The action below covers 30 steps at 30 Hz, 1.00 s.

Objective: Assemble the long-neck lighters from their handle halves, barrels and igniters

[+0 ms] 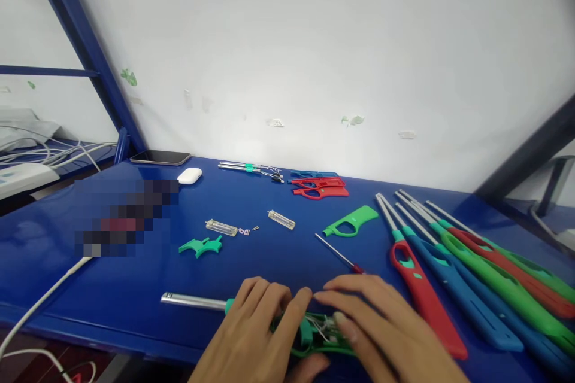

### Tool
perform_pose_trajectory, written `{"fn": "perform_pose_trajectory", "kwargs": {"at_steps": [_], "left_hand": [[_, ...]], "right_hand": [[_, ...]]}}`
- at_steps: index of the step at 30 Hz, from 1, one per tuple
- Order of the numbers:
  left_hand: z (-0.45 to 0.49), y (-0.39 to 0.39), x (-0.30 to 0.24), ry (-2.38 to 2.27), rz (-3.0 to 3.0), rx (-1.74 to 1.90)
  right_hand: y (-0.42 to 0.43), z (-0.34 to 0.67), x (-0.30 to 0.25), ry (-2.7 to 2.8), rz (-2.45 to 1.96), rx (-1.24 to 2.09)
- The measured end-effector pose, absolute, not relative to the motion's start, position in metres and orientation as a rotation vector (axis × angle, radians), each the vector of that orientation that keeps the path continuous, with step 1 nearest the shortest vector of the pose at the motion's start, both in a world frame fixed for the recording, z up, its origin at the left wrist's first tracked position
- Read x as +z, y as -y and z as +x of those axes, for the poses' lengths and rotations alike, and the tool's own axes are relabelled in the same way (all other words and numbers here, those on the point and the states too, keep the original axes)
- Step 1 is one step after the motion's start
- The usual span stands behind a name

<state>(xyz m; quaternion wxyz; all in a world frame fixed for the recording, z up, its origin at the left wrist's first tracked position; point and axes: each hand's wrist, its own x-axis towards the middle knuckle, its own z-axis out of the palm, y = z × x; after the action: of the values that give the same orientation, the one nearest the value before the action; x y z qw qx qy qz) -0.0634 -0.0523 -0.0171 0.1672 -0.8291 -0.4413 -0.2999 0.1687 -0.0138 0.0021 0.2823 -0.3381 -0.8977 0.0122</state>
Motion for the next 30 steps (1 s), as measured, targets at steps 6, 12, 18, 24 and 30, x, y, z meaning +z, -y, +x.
{"fn": "perform_pose_trajectory", "kwargs": {"at_steps": [6, 12, 18, 24, 30], "left_hand": [[-0.066, 0.049, -0.017, 1.271, -2.401, -0.879], [-0.072, 0.052, -0.022, 1.311, -2.484, -0.93], [-0.074, 0.054, -0.022, 1.319, -2.547, -0.959], [-0.082, 0.055, -0.018, 1.38, -2.572, -1.05], [-0.092, 0.055, -0.015, 1.41, -2.553, -1.087]], "right_hand": [[-0.042, 0.193, 0.033, 2.518, -1.043, -0.26], [-0.113, 0.212, 0.037, 2.81, -1.202, -0.4], [-0.129, 0.202, 0.04, 2.928, -1.241, -0.406], [-0.141, 0.197, 0.044, 2.999, -1.244, -0.378], [-0.147, 0.199, 0.05, 2.951, -1.238, -0.35]]}}
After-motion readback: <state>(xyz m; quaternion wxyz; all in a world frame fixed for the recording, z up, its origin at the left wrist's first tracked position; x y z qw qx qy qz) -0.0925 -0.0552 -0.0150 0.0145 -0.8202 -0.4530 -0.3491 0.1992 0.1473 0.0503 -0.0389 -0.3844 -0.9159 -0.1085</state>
